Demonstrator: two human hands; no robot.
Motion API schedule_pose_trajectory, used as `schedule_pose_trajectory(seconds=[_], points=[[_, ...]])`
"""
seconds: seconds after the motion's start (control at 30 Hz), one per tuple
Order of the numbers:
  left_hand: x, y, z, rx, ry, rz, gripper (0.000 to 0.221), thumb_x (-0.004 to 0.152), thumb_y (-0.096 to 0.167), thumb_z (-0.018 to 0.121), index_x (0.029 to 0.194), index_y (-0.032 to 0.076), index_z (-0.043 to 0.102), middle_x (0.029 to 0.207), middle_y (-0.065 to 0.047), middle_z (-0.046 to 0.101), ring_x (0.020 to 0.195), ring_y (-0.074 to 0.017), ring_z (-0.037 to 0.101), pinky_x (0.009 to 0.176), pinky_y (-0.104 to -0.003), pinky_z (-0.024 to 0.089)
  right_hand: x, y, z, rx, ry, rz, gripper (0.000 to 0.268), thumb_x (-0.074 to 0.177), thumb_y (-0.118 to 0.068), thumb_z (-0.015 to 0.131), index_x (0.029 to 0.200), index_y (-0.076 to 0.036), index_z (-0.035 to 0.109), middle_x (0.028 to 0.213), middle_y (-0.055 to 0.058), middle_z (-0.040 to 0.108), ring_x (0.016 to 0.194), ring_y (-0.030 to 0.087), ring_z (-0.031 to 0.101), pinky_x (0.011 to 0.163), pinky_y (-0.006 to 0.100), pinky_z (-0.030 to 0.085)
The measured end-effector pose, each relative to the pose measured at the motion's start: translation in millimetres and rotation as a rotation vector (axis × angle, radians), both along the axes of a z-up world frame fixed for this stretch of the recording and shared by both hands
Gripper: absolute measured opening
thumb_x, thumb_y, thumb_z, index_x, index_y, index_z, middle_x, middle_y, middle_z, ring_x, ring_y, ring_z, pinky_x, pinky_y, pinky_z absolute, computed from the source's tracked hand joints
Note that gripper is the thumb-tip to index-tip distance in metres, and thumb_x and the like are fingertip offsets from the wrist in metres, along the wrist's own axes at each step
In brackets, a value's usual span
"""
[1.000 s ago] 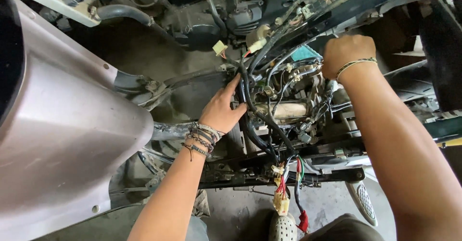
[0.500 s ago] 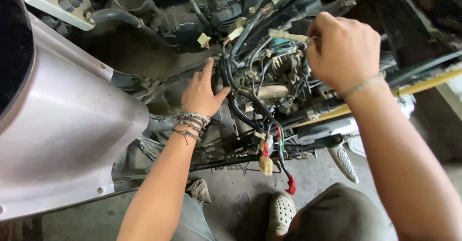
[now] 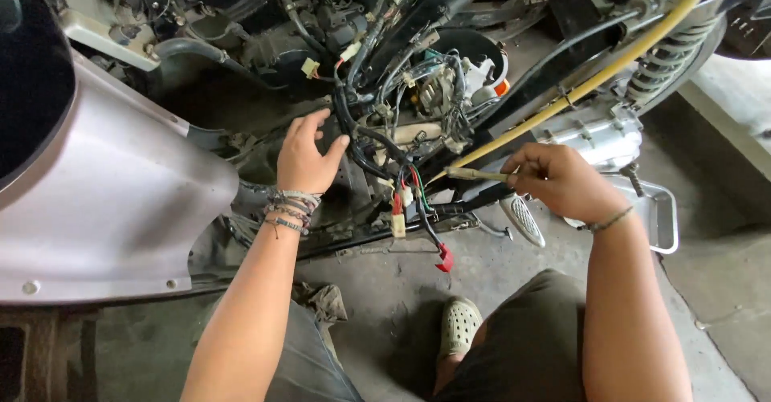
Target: Repairing the electrical wiring harness and internal components of a scooter using hands and a small tool.
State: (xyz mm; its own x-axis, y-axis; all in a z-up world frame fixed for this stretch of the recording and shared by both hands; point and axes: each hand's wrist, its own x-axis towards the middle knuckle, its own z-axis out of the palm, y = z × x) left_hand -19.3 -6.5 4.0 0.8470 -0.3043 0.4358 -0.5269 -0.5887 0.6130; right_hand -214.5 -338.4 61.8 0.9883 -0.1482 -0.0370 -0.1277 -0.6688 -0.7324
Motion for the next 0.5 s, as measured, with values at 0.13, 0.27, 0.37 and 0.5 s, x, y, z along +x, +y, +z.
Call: schedule_pose_trajectory(seconds=[0.13,0.27,0.37,0.5], points=[[-19,-9,1,-0.049,-0.046,-0.029,0.044,0.087,0.02,0.072,0.129,0.008,0.062,0.119,-0.008,0.064,0.099,-0.0215,0.068,0.085,-0.034,0.054,-1,-23,-16,0.057,0.177,-0.116,0.023,0.089,-0.004,0.068,0.109,-0.001,0.077,0.066,0.01,0.067,0.068,0.019,0.067,0.06,0.031,0.046],[-45,-12,18,-0.032,-0.015,-0.076,0.042,0.092,0.023,0.071,0.13,0.008,0.062,0.12,-0.011,0.063,0.104,-0.0254,0.068,0.087,-0.039,0.056,-10,-38,-25,0.072,0.181,-0.153,0.027,0.091,-0.009,0.065,0.113,0.001,0.076,0.076,0.015,0.076,0.062,0.021,0.058,0.06,0.033,0.043],[-50,-5,20,0.029,-0.018,-0.107,0.042,0.092,0.023,0.071,0.131,0.009,0.062,0.119,-0.01,0.064,0.103,-0.024,0.068,0.086,-0.038,0.056,-12,-39,-30,0.037,0.22,-0.188,0.029,0.091,-0.011,0.064,0.115,-0.001,0.076,0.077,0.013,0.075,0.062,0.021,0.054,0.061,0.034,0.043],[-47,4,15,0.02,0.008,-0.197,0.039,0.086,0.014,0.073,0.124,0.006,0.065,0.113,-0.009,0.068,0.088,-0.0179,0.07,0.079,-0.031,0.057,-15,-36,-28,-0.093,0.274,-0.234,0.031,0.09,-0.011,0.06,0.116,-0.008,0.077,0.083,0.008,0.078,0.076,0.02,0.065,0.07,0.031,0.047]])
